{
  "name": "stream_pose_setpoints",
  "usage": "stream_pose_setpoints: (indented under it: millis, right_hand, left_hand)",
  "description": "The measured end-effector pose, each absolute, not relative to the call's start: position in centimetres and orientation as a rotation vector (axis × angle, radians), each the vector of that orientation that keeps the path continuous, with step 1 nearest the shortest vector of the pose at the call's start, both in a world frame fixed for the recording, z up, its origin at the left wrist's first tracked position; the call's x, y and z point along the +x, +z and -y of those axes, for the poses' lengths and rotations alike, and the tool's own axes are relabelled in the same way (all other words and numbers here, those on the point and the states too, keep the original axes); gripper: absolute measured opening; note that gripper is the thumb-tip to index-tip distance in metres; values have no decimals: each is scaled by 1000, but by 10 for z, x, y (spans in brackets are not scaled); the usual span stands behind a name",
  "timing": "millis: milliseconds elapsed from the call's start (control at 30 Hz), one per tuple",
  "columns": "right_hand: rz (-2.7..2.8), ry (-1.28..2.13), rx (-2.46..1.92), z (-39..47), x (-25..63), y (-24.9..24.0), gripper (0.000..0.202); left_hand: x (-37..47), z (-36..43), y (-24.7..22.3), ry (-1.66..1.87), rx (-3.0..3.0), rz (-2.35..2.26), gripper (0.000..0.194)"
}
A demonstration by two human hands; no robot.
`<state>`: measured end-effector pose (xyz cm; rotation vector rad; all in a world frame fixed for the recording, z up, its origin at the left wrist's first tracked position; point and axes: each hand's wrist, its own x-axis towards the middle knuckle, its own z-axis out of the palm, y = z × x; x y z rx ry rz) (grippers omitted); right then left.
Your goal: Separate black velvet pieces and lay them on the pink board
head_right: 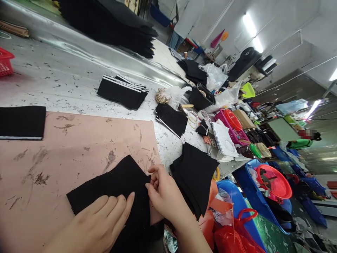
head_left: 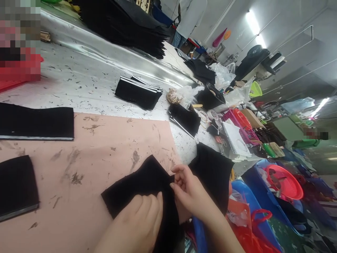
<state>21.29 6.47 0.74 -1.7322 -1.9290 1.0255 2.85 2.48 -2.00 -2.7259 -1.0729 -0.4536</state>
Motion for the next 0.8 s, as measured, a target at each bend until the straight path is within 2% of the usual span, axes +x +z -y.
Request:
stream_pose_setpoints:
  millis: [133,300,467,600,700,800]
  right_hand:
    - [2018,952,-1771,-65,211,9,27]
    - [2172,725,-1850,-67,205,12,21]
    - [2222,241,-1756,-61,204,2,8]
    - [2274,-109,-1567,-47,211,-11,19]
    - [2331,-120,-1546,-43,216,-15,24]
    - [2301,120,-1523,-54,213,-12,26]
  left_hand:
    - [36,-37,-24,-395,-2810,1124,50]
    - [39,-44,-26,-338,-2884,1122,46]
    - [38,-47,-20,-319,-2924,1120,42]
    - [28,-46,-15,-321,-2942,1204,34]
    - [14,-37,-10,-276,-2958,1275,21]
    - [2,-23,-6,-267,-2927,1354,17]
